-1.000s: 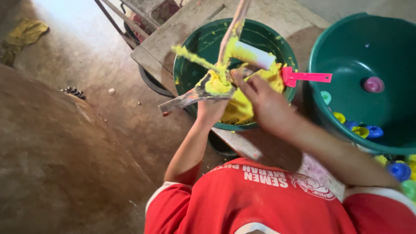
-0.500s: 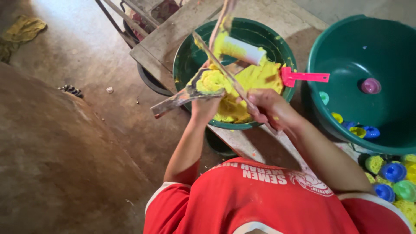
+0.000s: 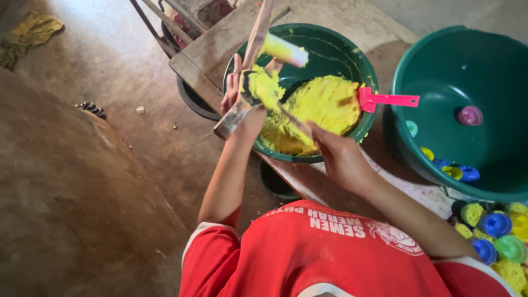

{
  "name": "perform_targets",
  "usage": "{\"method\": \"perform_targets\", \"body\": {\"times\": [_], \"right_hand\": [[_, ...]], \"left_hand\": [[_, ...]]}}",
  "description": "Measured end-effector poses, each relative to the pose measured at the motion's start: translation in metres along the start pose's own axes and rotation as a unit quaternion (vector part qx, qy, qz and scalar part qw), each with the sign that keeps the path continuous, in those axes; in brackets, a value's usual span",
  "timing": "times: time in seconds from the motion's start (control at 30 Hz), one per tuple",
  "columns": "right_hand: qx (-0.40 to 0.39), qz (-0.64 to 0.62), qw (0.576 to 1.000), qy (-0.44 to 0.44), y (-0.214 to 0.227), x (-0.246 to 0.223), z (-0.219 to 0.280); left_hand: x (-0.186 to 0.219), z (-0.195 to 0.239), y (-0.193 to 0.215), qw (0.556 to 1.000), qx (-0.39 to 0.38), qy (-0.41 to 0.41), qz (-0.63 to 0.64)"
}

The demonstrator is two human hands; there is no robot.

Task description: The person scoops yellow dough from a green bucket using a pink spatula and packs it into a handheld metal mold. They then press the filled mold onto a tray of colorful plastic bottle caps to form round dough pieces. The person repeats this cycle multiple times, filling the mold and pressing it onto the caps.

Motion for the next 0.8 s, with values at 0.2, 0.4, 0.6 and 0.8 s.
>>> {"method": "perform_targets", "body": {"times": [0.2,0.4,0.6,0.8], "right_hand": [[-0.108,-0.027,0.967,-0.23,0.022,0.062,-0.004],[0.031,-0.025,0.999,-0.026,-0.015,0.062,-0.009],[-0.146,-0.062,0.977,-0.143,-0.009,0.054,0.004],[0.063,-0.016,0.998,-0.003,0.012,0.051,-0.014]], "left_hand": [[0.001,0.0,0.014,0.994,-0.063,0.059,0.071],[0.019,-0.003,0.008,0.998,-0.059,-0.034,0.0],[-0.029,0.011,-0.029,0.931,-0.106,0.218,0.272],[-0.051,0.031,-0.088,0.736,-0.05,0.28,0.614]]}}
Point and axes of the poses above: each hand's wrist, its own z-axis away from the middle knuckle, its own y-axis out of the back of the hand, x = y × z, the point moved 3 cm from there along -z, towards the middle knuckle, and after that the axes turned 6 degrees about z, right-handed, at the moved point
